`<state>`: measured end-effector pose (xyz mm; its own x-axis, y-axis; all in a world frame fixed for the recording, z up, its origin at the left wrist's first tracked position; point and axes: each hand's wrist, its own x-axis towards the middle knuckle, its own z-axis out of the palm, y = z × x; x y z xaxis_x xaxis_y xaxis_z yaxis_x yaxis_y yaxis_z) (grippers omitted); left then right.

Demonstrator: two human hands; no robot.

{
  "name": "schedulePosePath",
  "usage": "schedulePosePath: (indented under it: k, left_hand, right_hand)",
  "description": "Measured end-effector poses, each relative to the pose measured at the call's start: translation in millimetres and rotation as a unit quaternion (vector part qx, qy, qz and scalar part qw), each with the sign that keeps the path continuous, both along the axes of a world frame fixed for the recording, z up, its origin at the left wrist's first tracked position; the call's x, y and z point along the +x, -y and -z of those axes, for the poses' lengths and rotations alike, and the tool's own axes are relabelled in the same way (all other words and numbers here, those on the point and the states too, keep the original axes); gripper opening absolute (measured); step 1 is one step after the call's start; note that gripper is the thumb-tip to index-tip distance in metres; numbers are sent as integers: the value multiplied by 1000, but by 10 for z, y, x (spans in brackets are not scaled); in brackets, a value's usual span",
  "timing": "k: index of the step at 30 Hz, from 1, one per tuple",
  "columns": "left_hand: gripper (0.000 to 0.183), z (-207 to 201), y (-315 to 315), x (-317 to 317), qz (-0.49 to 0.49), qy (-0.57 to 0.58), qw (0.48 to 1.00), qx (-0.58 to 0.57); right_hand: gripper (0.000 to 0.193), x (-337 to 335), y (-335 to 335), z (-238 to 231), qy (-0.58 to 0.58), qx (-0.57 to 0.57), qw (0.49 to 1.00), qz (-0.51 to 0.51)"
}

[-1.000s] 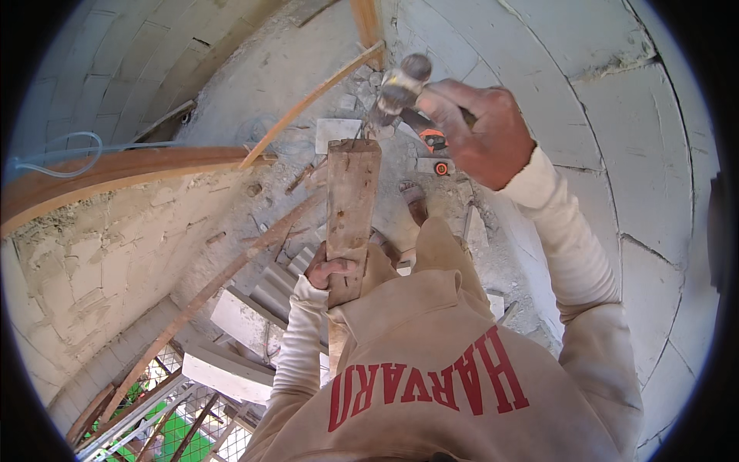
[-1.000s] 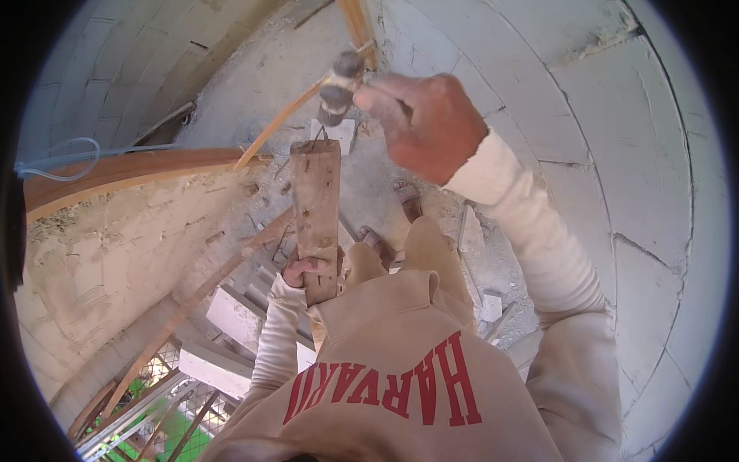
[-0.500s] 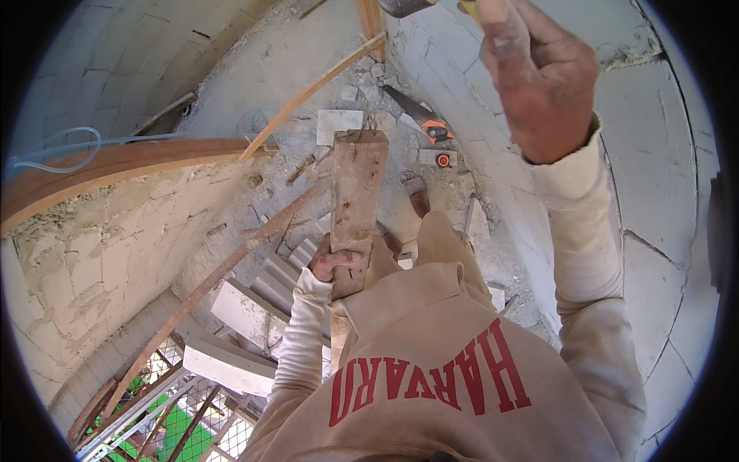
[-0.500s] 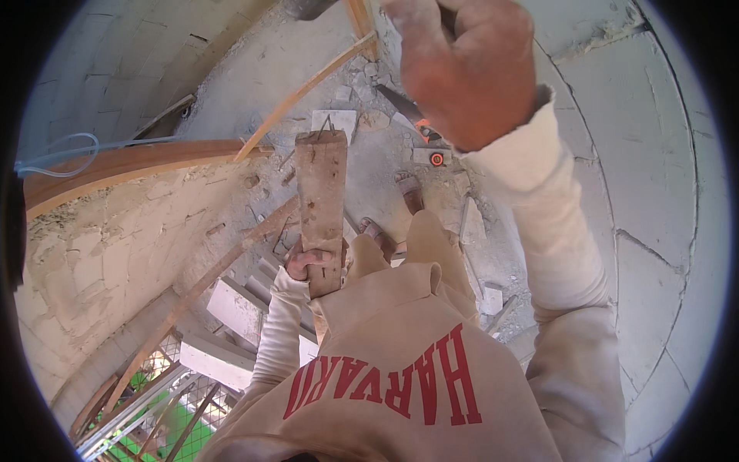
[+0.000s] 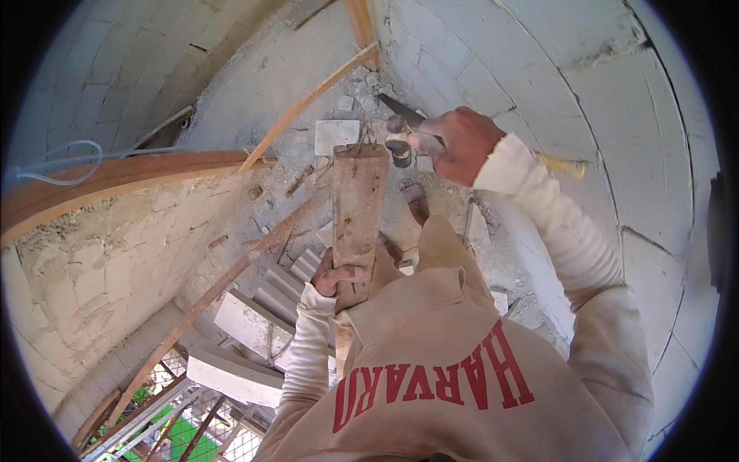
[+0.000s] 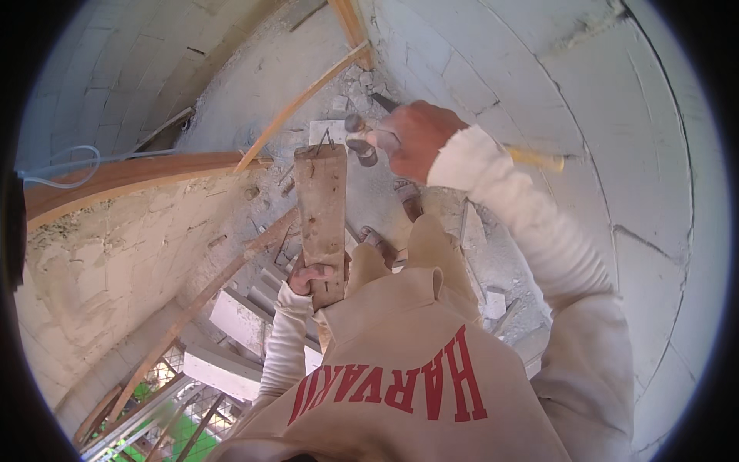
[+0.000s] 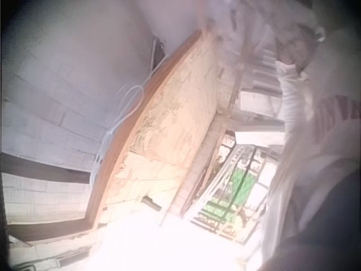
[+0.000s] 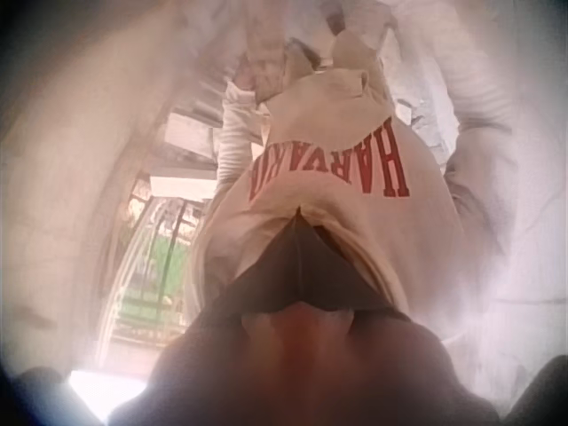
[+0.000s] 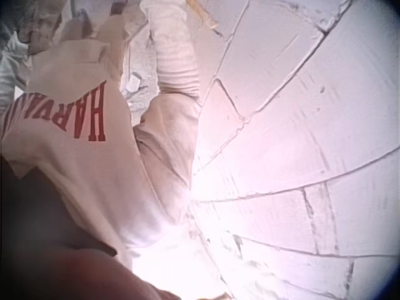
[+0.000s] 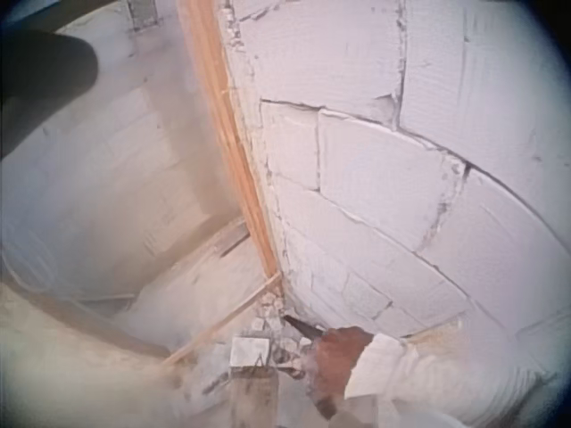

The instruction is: The person measures a wooden plank with a tape measure, then uses a hammer to repeatedly strike the plank, breaking it into smaller pieces. The person also uses pliers to remove nails from the broken wood.

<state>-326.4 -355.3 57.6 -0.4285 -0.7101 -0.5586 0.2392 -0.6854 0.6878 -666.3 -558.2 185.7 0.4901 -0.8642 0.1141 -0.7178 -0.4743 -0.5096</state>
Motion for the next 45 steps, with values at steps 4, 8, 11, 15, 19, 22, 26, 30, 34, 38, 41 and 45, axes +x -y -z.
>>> schedulePosePath:
  k: [4,8,11,15,19,22,26,30,34,38,41,45]
  left_hand:
    - [62,-249,-92,-91,-5,52,998,20]
    - [62,-163,-57,-90,-5,46,998,30]
    - [60,-112,-23,-82,0,56,998,19]
    - [56,-10,-144,-56,-44,44,997,42]
    - [60,-170,19,-167,12,29,1000,0]
    - [61,-147,35,-192,-2,27,1000,-6]
    - [60,-47,-40,-129,25,28,999,-18]
    - [59,-62,-65,-186,0,24,1000,2]
    - [59,77,-163,-116,-24,31,999,32]
    - [60,-90,-128,-212,-17,34,999,28]
    - [60,-41,-120,-193,-24,29,999,24]
    - [60,-127,-102,-231,-18,13,999,34]
  right_hand:
    - [22,49,-7,-770,246,-19,955,162]
    - [20,195,-117,-732,293,-139,936,134]
    - [18,89,-2,-486,47,-29,998,-25]
    - [17,12,24,-1196,290,49,945,144]
    - [28,71,-79,-406,200,-16,976,85]
    - [34,-26,-44,-413,163,6,983,89]
    - [39,16,-128,-818,387,-11,895,222]
    - [32,-38,-189,-181,248,-36,962,111]
    - [21,-167,-142,-844,337,61,923,174]
    - [21,71,-286,-519,356,-111,900,227]
    - [24,-27,-170,-332,193,40,978,63]
    - [27,-118,-291,-773,353,38,909,220]
